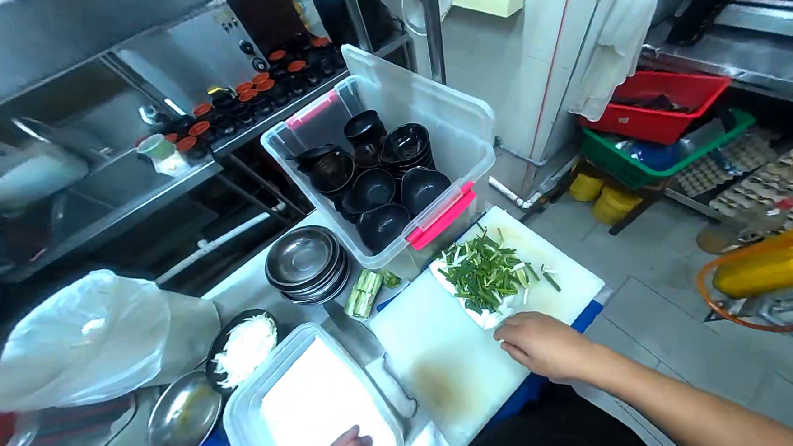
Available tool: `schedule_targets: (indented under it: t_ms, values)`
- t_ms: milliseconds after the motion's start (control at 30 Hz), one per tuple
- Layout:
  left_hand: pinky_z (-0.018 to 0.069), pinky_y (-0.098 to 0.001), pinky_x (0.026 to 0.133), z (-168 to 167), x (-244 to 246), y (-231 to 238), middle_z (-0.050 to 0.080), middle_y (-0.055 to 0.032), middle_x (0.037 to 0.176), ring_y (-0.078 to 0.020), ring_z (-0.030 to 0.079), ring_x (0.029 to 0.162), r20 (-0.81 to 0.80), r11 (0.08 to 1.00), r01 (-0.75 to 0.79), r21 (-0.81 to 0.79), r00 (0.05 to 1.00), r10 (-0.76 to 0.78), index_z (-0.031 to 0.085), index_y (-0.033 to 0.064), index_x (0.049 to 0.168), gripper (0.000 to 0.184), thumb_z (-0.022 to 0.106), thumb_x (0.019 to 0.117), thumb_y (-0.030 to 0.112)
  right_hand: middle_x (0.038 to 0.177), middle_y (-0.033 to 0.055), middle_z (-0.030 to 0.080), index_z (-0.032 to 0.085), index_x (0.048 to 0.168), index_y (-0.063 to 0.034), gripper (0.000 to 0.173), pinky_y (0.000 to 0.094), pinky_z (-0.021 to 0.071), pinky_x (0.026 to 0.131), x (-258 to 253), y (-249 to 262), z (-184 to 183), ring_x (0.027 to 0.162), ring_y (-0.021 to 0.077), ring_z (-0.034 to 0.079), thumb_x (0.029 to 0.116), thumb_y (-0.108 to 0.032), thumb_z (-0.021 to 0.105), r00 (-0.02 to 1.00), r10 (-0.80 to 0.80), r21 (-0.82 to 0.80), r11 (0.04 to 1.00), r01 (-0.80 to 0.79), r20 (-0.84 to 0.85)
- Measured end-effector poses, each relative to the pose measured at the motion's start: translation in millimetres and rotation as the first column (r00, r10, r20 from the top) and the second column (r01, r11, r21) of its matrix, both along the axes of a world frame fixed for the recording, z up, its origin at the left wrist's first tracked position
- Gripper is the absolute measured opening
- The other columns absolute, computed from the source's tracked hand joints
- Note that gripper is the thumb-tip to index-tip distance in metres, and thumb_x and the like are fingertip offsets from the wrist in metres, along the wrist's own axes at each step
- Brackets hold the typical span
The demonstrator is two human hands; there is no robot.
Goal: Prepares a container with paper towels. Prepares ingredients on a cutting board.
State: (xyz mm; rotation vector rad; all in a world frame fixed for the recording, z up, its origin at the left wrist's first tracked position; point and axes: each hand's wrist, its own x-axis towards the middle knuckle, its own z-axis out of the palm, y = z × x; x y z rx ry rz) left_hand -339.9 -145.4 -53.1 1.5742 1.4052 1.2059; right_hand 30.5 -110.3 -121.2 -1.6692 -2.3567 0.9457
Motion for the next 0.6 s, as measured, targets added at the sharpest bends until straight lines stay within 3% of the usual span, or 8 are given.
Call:
schedule_targets:
  t_ms: [67, 133, 267, 433, 533, 600]
  values:
    - [0.0617, -0.0322, 0.082, -8.2, 44.0, -4.7, 0.074, -0.006, 0.095, -0.0108, 0.072, 0.086, -0.078, 0.997, 0.025, -0.073, 0.996, -0.031, 0.07, -0.0054, 0.108, 0.021, 0.053, 0.1034, 0.006, 0.118, 0.0142, 0.07, 0.068, 0.125, -0.0092, 0.037, 0.0518, 0.0499, 0.104, 11.1, 5.5, 0.7, 0.116, 0.0322, 0.066, 0.108, -0.029, 0.042, 0.999, 0.004, 0.018, 1.0, -0.003, -0.033]
    - [0.0616, -0.0349, 0.086, -15.1, 84.2, -6.5, 0.074, -0.011, 0.101, -0.0146, 0.072, 0.091, -0.201, 0.985, 0.113, -0.131, 0.97, -0.138, 0.071, -0.0046, 0.11, 0.022, 0.056, 0.1026, 0.01, 0.118, 0.0132, 0.07, 0.068, 0.126, -0.0102, 0.038, 0.0495, 0.0503, 0.104, 13.2, 7.5, -1.5, 0.116, 0.0306, 0.066, 0.1085, -0.031, 0.041, 0.996, 0.017, 0.017, 1.0, -0.015, -0.083]
    - [0.0605, -0.035, 0.091, -52.8, 137.3, -3.6, 0.075, -0.0022, 0.106, -0.0115, 0.072, 0.098, -0.393, 0.939, 0.284, -0.196, 0.854, -0.34, 0.076, 0.0096, 0.113, 0.025, 0.057, 0.1034, 0.023, 0.123, 0.0136, 0.069, 0.065, 0.132, -0.0121, 0.038, 0.0503, 0.0519, 0.102, 4.0, -0.4, -10.1, 0.117, 0.0308, 0.066, 0.1083, -0.031, 0.042, 0.992, 0.035, -0.062, 0.997, -0.043, -0.118]
    - [0.0589, -0.0356, 0.092, -84.9, 155.0, -1.7, 0.074, -0.0007, 0.107, -0.0118, 0.071, 0.1, -0.452, 0.911, 0.258, -0.322, 0.803, -0.388, 0.074, 0.0133, 0.118, 0.031, 0.053, 0.1037, 0.031, 0.117, 0.0167, 0.07, 0.051, 0.149, -0.0197, 0.043, 0.0545, 0.0564, 0.09, 4.0, 2.0, -20.8, 0.106, 0.036, 0.07, 0.1069, -0.028, 0.046, 0.999, -0.045, -0.048, 0.998, 0.046, 0.018]
    - [0.0586, -0.0373, 0.092, -87.8, 148.8, -7.5, 0.074, -0.0023, 0.109, -0.0135, 0.07, 0.101, -0.41, 0.869, 0.301, -0.394, 0.788, -0.459, 0.072, 0.0127, 0.122, 0.034, 0.051, 0.1046, 0.032, 0.116, 0.0175, 0.071, 0.053, 0.148, -0.021, 0.042, 0.0558, 0.0569, 0.087, 7.9, 7.6, -31.4, 0.104, 0.0379, 0.07, 0.1067, -0.029, 0.046, 0.991, -0.098, 0.007, 0.995, 0.098, 0.092]
    - [0.0584, -0.0384, 0.093, -90.7, 139.5, -13.4, 0.074, -0.0043, 0.11, -0.0149, 0.071, 0.1, -0.388, 0.848, 0.32, -0.421, 0.782, -0.488, 0.072, 0.0111, 0.121, 0.033, 0.052, 0.1046, 0.031, 0.116, 0.0164, 0.071, 0.061, 0.138, -0.0161, 0.036, 0.0546, 0.0573, 0.088, 7.5, 8.2, -40.4, 0.105, 0.0365, 0.071, 0.1071, -0.027, 0.045, 0.984, -0.132, 0.046, 0.991, 0.127, 0.12]
